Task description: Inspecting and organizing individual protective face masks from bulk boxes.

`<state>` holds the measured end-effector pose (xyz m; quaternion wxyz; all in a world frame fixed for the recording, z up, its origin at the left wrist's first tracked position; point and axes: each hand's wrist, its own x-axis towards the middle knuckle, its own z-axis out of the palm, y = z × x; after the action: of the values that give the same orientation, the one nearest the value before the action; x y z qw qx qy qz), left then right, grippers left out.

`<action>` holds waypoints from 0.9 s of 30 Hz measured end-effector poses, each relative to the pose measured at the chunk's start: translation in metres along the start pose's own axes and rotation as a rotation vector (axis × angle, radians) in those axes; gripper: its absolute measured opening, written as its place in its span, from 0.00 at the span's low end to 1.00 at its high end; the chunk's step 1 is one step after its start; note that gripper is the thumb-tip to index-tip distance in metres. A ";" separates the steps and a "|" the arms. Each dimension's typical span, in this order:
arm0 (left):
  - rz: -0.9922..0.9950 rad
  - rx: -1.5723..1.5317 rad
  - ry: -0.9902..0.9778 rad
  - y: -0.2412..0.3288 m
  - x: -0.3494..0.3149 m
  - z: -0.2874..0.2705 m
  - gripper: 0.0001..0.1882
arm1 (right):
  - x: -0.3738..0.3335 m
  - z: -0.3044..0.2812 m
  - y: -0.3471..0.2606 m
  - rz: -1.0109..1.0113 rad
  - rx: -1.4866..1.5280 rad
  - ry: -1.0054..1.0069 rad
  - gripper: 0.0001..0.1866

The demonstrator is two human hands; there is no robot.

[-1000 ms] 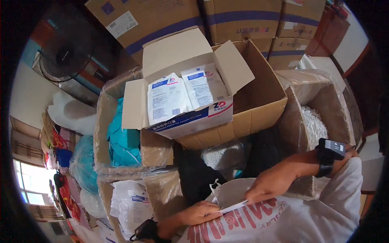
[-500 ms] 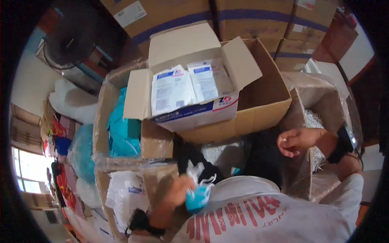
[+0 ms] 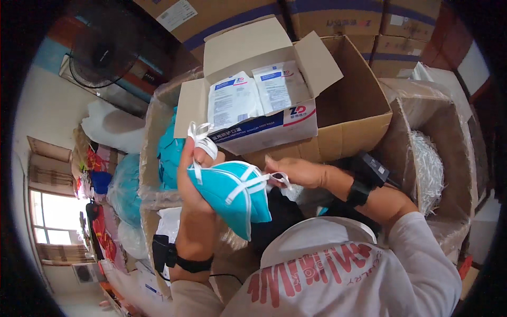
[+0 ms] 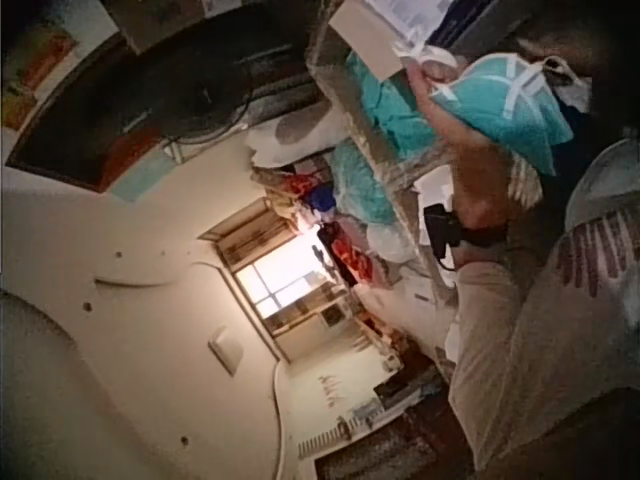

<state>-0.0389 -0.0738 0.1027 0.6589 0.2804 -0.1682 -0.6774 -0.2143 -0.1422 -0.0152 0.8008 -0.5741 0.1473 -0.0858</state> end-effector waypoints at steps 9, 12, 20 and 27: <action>0.215 0.259 0.287 0.022 -0.006 -0.004 0.17 | -0.020 0.025 0.013 0.039 0.391 -0.133 0.26; 0.277 0.263 0.324 0.028 -0.008 0.001 0.18 | -0.021 0.016 0.006 0.002 0.144 -0.033 0.16; 0.298 0.361 0.127 0.034 -0.031 0.017 0.18 | -0.016 0.000 0.027 -0.488 -0.597 0.427 0.18; 0.239 0.282 0.055 0.029 -0.034 0.038 0.21 | -0.005 0.017 0.035 -0.161 -0.183 -0.006 0.20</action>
<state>-0.0398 -0.0476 0.1556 0.6931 0.3664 -0.2754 -0.5563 -0.2141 -0.1137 -0.0426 0.7359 -0.6552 0.1055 -0.1343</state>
